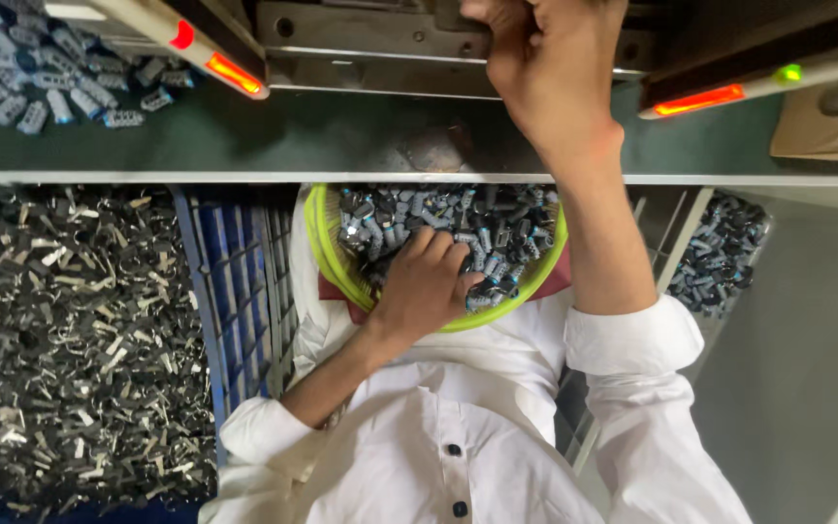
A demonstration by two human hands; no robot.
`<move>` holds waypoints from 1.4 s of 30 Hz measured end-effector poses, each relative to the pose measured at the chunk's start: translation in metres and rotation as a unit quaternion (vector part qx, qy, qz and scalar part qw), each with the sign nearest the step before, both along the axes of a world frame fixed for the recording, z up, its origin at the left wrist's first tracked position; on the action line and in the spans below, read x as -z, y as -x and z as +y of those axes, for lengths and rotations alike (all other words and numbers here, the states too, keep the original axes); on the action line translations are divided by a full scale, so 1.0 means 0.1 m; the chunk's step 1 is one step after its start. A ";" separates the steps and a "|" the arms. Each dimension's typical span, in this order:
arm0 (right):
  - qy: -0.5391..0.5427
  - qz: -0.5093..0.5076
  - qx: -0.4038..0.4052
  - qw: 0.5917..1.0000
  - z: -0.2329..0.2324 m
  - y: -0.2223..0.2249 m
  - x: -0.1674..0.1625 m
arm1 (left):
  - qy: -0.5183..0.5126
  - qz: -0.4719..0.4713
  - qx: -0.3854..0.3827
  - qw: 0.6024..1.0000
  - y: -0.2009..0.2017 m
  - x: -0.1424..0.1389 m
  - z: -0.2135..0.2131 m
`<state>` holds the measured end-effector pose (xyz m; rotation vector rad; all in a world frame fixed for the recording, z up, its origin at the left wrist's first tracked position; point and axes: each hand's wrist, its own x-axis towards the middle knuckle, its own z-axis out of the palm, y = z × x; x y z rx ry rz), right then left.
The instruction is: The person picks small blue and black electronic components one at a time from a green basket, turns and checks each in their fingers, and places them into the machine in front of them, occasionally reaching into the basket to gather more parts.
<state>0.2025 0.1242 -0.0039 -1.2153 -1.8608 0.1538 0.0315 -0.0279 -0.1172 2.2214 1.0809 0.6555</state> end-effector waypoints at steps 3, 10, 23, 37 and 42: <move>-0.054 -0.111 -0.039 0.992 -0.25 -0.07 -0.28 | -0.021 0.029 0.022 0.999 -0.11 0.07 0.03; 0.184 0.110 -0.057 0.975 -1.52 0.09 0.44 | 0.192 -0.140 -0.041 0.970 0.39 0.12 -0.11; 0.226 0.342 0.049 0.911 -2.22 0.33 1.17 | 0.248 -0.278 -0.033 0.928 0.41 -0.31 0.05; 0.315 0.748 0.030 0.584 -1.90 0.41 1.13 | 0.335 -0.775 0.153 0.514 1.22 -0.54 0.06; 0.069 0.367 -0.007 0.928 -0.99 0.14 0.43 | 0.327 -0.360 0.038 0.873 1.02 -0.21 0.12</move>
